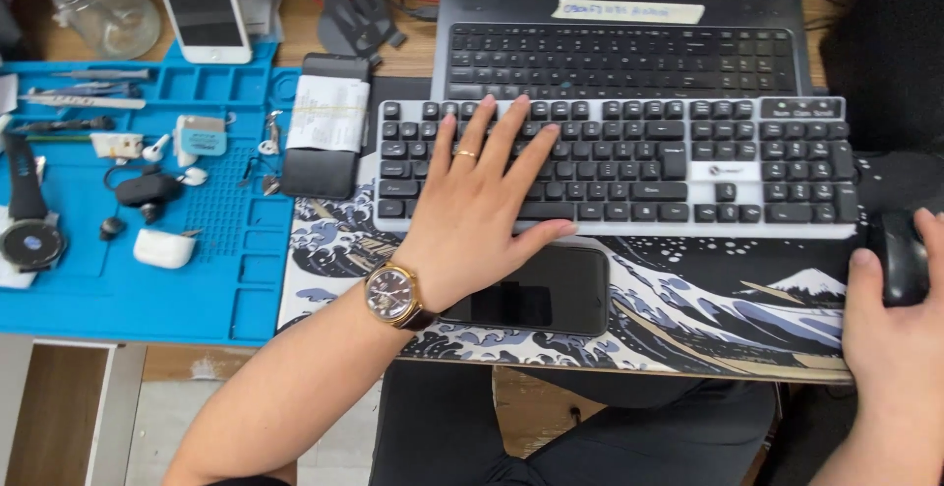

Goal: The person is organizing digital records by typing on a keyboard and using a mouse while referencing information on a smartphone.

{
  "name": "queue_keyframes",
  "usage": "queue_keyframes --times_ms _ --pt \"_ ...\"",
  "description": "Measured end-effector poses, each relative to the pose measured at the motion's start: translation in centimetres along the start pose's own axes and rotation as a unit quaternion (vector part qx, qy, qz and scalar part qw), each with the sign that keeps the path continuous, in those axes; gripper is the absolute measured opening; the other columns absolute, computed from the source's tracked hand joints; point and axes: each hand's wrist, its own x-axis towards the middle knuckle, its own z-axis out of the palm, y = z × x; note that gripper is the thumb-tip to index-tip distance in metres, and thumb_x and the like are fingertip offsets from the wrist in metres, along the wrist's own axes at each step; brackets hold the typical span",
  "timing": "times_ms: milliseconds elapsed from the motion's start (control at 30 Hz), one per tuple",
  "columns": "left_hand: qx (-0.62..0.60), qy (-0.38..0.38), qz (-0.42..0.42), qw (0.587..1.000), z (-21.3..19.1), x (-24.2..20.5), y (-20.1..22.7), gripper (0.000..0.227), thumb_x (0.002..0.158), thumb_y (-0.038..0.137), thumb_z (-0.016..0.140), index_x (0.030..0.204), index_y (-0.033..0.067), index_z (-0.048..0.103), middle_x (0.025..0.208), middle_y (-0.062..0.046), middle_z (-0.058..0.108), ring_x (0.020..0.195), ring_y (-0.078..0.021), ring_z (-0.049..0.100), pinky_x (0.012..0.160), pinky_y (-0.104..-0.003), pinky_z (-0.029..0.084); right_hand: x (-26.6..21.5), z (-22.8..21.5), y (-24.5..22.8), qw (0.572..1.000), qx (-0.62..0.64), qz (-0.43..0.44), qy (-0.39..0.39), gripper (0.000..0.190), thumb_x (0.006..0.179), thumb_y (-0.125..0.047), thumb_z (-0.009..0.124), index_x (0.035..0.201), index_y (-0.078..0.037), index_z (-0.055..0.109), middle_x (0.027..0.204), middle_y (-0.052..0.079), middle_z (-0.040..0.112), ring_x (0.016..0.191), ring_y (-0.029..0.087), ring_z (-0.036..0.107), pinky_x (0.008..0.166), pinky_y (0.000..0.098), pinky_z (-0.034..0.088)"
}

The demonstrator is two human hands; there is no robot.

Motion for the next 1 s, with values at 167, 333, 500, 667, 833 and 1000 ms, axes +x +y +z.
queue_keyframes --times_ms 167,333,500,667,833,1000 --pt "0.004 -0.021 -0.01 1.0 -0.6 0.2 0.1 0.084 0.095 0.07 0.055 0.157 0.0149 0.039 0.163 -0.017 0.034 0.15 -0.0428 0.028 0.119 -0.064 0.021 -0.1 -0.4 1.0 0.976 -0.072 -0.187 0.079 0.046 0.107 0.011 0.072 0.151 0.021 0.064 0.15 0.039 0.06 0.138 0.052 0.058 0.117 0.0571 0.047" --pt "-0.012 -0.029 -0.01 0.999 -1.1 0.2 0.3 0.082 0.095 0.067 0.056 0.156 0.0145 0.04 0.163 -0.017 0.032 0.152 -0.0414 0.025 0.121 -0.062 0.017 0.0 -0.2 2.4 0.971 -0.109 -0.189 0.098 0.046 0.102 0.001 0.083 0.144 0.015 0.073 0.146 0.033 0.066 0.133 0.048 0.064 0.11 0.0561 0.053" --pt "-0.021 -0.034 -0.018 0.999 -1.3 0.4 0.4 0.08 0.095 0.066 0.057 0.154 0.0147 0.043 0.163 -0.016 0.033 0.152 -0.0418 0.024 0.12 -0.063 0.018 -0.2 -0.4 1.5 0.981 -0.118 -0.127 0.091 0.046 0.101 -0.006 0.084 0.143 0.008 0.074 0.147 0.026 0.065 0.134 0.042 0.063 0.105 0.0555 0.051" --pt "-0.023 -0.038 -0.027 0.999 -1.3 0.3 0.4 0.079 0.095 0.066 0.057 0.154 0.0154 0.043 0.164 -0.016 0.031 0.153 -0.0414 0.022 0.121 -0.062 0.015 -0.2 -0.5 1.4 0.981 -0.118 -0.128 0.079 0.047 0.101 -0.005 0.082 0.141 0.012 0.064 0.142 0.03 0.068 0.13 0.046 0.062 0.103 0.0548 0.05" --pt "-0.016 -0.036 -0.025 0.999 -1.3 0.3 0.4 0.08 0.095 0.067 0.055 0.154 0.0149 0.043 0.164 -0.016 0.031 0.153 -0.0417 0.023 0.121 -0.062 0.016 -0.3 -0.5 1.4 0.981 -0.114 -0.135 0.075 0.047 0.103 -0.003 0.082 0.144 0.014 0.065 0.144 0.032 0.068 0.132 0.047 0.062 0.107 0.0542 0.05" --pt "-0.008 -0.035 -0.027 0.999 -1.0 0.3 0.3 0.081 0.094 0.067 0.058 0.156 0.016 0.041 0.164 -0.015 0.031 0.153 -0.0415 0.024 0.121 -0.062 0.017 -0.1 -1.2 -1.6 0.999 -0.036 -0.024 0.026 0.044 0.105 -0.002 0.072 0.144 0.007 0.053 0.154 0.027 0.056 0.138 0.047 0.054 0.099 0.0572 0.045"
